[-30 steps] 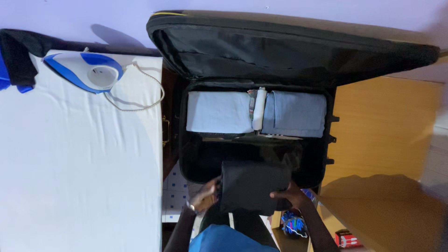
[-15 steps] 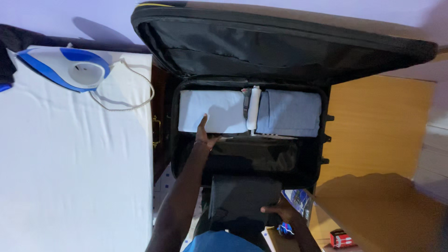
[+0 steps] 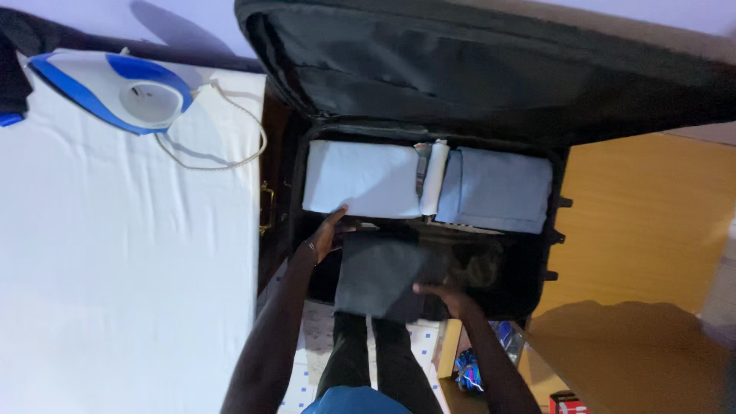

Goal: The person packs a black suitcase by folding a pair of shorts on an ironing board and placing them into the suitcase.

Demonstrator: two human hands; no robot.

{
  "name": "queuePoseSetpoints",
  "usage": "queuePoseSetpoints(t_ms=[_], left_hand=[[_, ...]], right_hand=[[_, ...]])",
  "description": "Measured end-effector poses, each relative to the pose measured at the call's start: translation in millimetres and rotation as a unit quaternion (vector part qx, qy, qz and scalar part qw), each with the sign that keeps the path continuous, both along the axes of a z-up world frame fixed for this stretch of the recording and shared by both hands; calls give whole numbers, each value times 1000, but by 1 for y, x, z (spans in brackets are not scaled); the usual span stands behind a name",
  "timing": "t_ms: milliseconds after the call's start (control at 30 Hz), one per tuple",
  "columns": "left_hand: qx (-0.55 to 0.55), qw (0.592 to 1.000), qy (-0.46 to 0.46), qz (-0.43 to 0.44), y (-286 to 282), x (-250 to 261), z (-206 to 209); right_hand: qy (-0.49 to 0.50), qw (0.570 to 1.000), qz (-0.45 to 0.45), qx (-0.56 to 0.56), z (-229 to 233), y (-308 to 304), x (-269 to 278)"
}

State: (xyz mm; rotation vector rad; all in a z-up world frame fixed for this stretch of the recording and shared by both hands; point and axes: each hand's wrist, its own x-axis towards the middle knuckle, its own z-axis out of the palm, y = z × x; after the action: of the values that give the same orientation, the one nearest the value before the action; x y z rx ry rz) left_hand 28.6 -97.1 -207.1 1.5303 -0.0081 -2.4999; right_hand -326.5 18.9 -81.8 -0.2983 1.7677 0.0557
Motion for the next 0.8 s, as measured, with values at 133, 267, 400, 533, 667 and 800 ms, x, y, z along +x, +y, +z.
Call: queuePoseSetpoints(t_ms=[133, 267, 400, 533, 667, 800], left_hand=[[42, 997, -67, 2, 30, 18, -18], [-229, 948, -202, -87, 73, 8, -41], [-217, 907, -320, -164, 85, 5, -64], [-274, 863, -407, -119, 80, -14, -77], [-140, 854, -414, -281, 80, -23, -70], [-140, 806, -468, -333, 74, -22, -59]], right_hand=[[-126, 991, -47, -28, -51, -27, 15], [-265, 959, 94, -34, -83, -30, 36], [-507, 760, 178, -365, -112, -29, 64], [-486, 758, 147, -409, -129, -32, 83], [-51, 997, 20, -46, -143, -22, 103], [8, 985, 35, -169, -146, -25, 109]])
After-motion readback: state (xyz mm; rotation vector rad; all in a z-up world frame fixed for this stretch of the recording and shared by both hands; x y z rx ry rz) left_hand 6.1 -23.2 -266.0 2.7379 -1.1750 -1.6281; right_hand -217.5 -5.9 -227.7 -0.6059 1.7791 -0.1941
